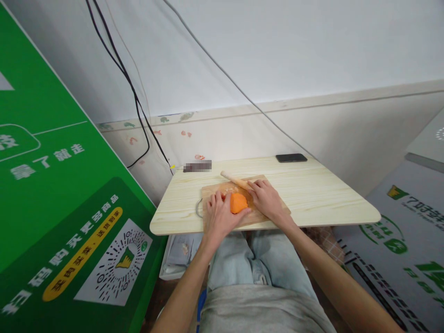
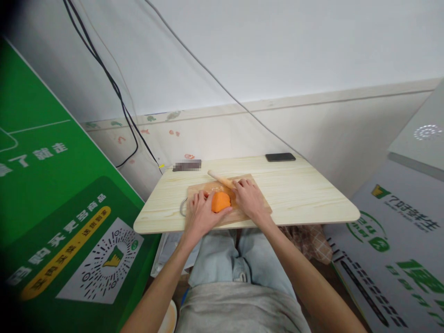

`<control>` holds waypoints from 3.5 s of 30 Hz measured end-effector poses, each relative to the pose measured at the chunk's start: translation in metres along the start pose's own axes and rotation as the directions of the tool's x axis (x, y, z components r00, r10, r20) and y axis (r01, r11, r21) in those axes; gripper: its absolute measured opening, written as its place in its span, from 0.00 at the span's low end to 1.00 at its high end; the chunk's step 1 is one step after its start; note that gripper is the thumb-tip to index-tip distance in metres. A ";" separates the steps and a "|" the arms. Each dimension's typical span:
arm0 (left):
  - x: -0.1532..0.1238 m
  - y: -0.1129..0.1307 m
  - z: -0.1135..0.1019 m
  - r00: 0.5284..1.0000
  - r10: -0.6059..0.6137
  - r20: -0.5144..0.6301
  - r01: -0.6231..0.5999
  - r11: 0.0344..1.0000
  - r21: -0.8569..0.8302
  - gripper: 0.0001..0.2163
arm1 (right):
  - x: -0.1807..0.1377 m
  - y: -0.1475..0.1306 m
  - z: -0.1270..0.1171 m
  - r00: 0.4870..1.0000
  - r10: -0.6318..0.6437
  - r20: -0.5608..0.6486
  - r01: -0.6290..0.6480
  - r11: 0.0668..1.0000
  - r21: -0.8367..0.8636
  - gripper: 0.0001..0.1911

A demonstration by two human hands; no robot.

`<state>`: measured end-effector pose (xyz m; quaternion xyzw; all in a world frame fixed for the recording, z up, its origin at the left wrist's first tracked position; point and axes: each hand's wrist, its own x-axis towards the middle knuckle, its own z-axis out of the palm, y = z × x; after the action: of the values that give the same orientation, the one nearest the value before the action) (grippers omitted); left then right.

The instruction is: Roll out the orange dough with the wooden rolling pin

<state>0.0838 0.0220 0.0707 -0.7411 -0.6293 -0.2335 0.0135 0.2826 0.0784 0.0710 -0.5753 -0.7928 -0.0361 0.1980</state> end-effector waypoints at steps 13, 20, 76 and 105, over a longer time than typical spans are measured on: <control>0.002 -0.006 -0.001 0.990 0.134 0.045 -0.129 0.987 -0.093 0.22 | -0.003 -0.007 -0.006 0.997 -0.071 0.013 0.070 0.994 0.083 0.21; 0.002 -0.004 -0.003 0.982 0.176 0.068 -0.172 0.983 -0.058 0.17 | -0.001 -0.011 -0.010 0.994 -0.098 0.048 0.093 0.990 0.102 0.18; 0.000 0.001 -0.011 0.987 0.138 0.089 -0.141 0.989 0.038 0.18 | -0.011 -0.023 0.000 0.998 -0.034 -0.047 0.039 0.994 0.101 0.17; 0.001 -0.002 -0.002 0.986 0.155 0.055 -0.155 0.988 -0.003 0.17 | 0.001 -0.013 -0.006 0.982 -0.188 -0.014 0.188 0.975 0.115 0.15</control>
<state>0.0812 0.0232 0.0725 -0.7941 -0.5699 -0.2109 0.0146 0.2719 0.0730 0.0795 -0.4852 -0.8441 -0.0094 0.2279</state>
